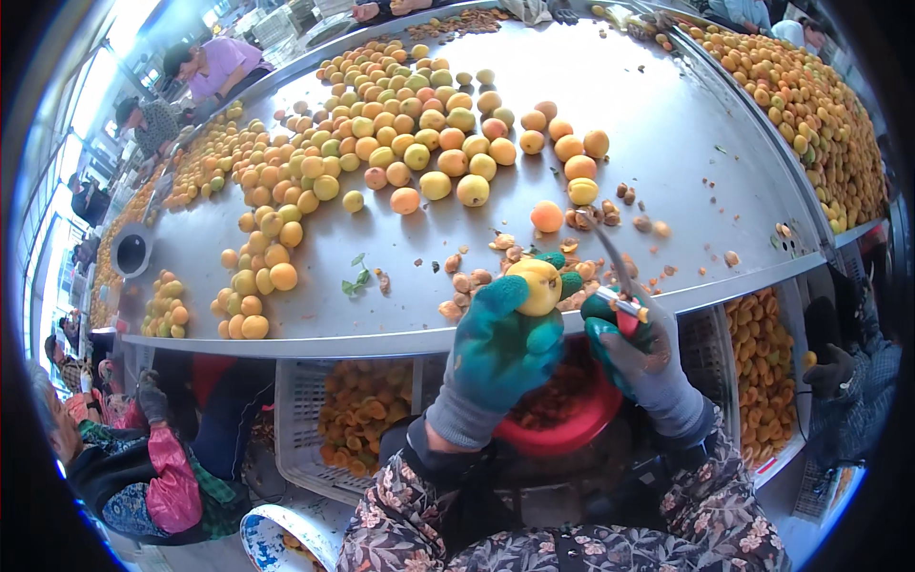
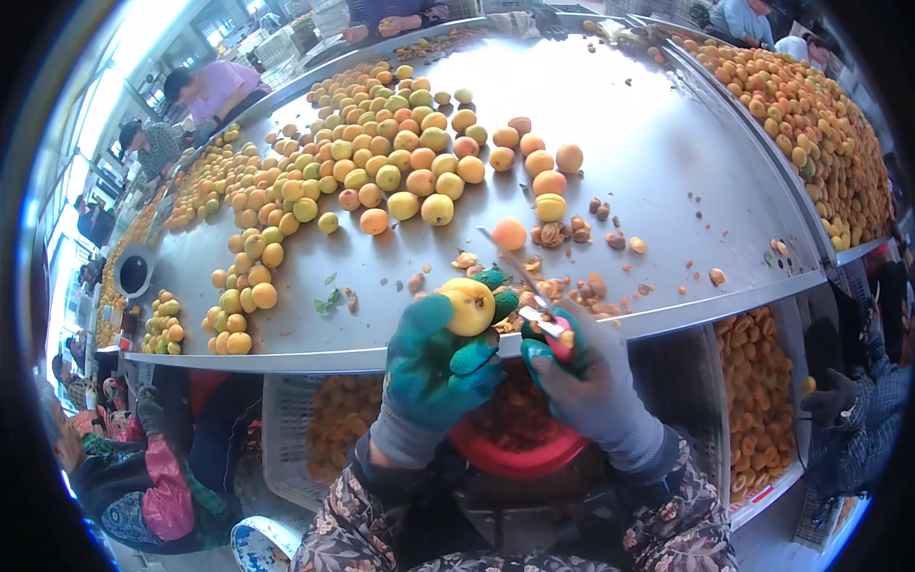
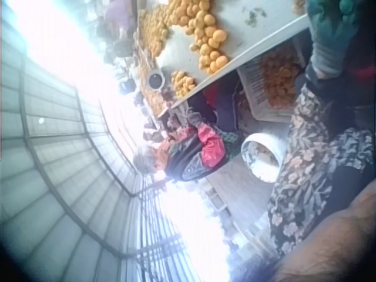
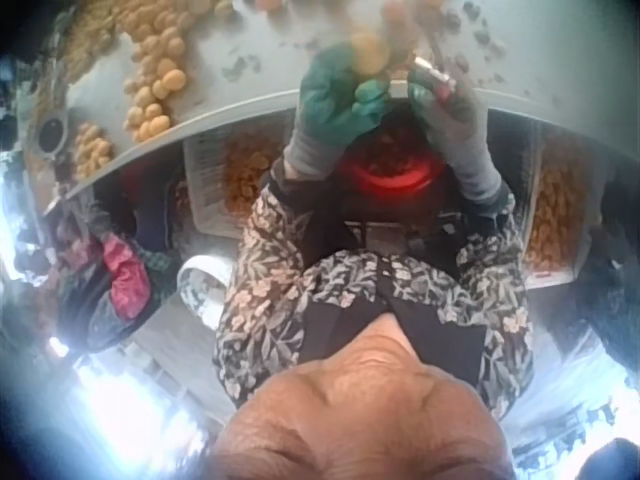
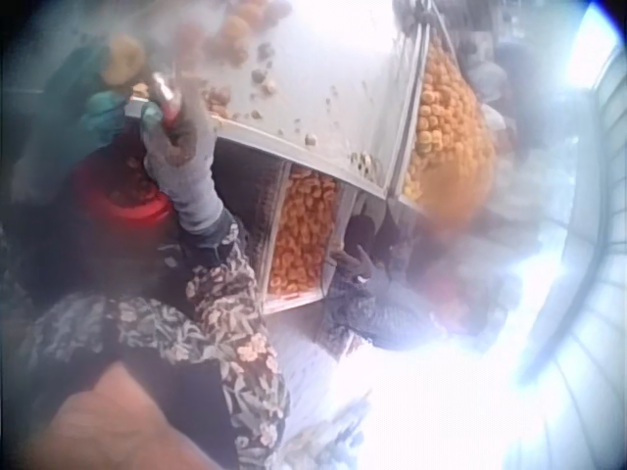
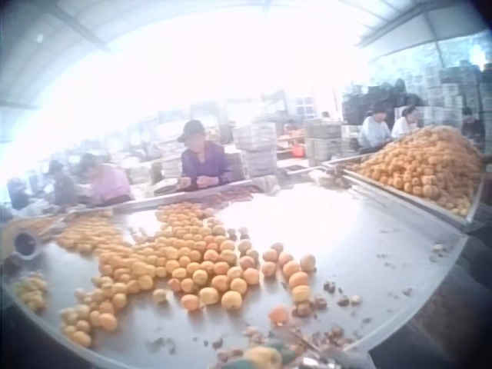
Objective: The person picks up an apricot from the table, cuts it open using a handheld pitting tool, and removes the pit. They drop the pit into a red bowl and place the pitted apricot into a white crate below the table, repeating the process.
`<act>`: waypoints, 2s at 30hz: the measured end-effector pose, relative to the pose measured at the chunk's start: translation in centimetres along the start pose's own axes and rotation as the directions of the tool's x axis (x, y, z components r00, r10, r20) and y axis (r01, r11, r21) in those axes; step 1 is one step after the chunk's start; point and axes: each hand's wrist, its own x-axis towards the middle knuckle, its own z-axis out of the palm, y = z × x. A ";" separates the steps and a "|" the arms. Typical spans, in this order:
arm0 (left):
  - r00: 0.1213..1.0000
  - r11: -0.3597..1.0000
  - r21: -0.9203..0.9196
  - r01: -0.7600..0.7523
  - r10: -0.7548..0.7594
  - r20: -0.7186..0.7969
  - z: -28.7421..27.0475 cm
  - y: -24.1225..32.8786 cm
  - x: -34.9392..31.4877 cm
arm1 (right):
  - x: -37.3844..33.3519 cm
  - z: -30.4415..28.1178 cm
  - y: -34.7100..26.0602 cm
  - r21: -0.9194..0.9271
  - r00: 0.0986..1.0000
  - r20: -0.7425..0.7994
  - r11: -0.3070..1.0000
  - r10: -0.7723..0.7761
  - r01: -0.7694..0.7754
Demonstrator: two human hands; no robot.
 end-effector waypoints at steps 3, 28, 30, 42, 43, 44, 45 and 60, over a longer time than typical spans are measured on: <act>0.970 0.960 0.258 -0.106 0.156 -0.184 0.5 -1.3 0.3 | 0.1 -0.1 -0.4 -0.271 0.994 0.017 0.957 -0.104 0.105; 0.867 0.742 0.572 -0.351 0.488 -0.102 1.6 -1.4 -0.3 | 1.9 2.5 1.6 -0.802 0.934 0.075 0.535 -0.350 0.265; 0.836 0.612 0.693 -0.381 0.548 -0.025 2.1 -1.3 -1.0 | 3.7 2.1 2.2 -0.886 0.957 0.041 0.432 -0.286 0.167; 0.908 0.715 0.622 -0.320 0.418 -0.013 1.7 0.9 -1.4 | 2.0 -1.3 1.2 -0.337 0.993 -0.022 0.936 -0.115 0.101; 0.875 0.271 0.929 -0.251 0.475 0.097 1.6 0.7 -1.5 | 1.7 -1.3 1.3 -0.296 0.981 0.053 0.936 -0.186 0.193; 0.875 0.273 0.930 -0.248 0.475 0.094 1.9 0.8 -1.4 | 1.6 -1.2 1.0 -0.294 0.982 0.054 0.937 -0.183 0.190; 0.902 0.529 0.804 -0.272 0.432 0.022 2.5 0.8 -1.2 | 1.5 -1.2 0.4 -0.426 0.970 0.116 0.872 -0.211 0.241; 0.952 0.752 0.631 -0.193 0.299 -0.065 1.8 1.3 -0.8 | 0.0 -2.7 1.8 -0.701 0.953 0.217 0.646 -0.212 0.303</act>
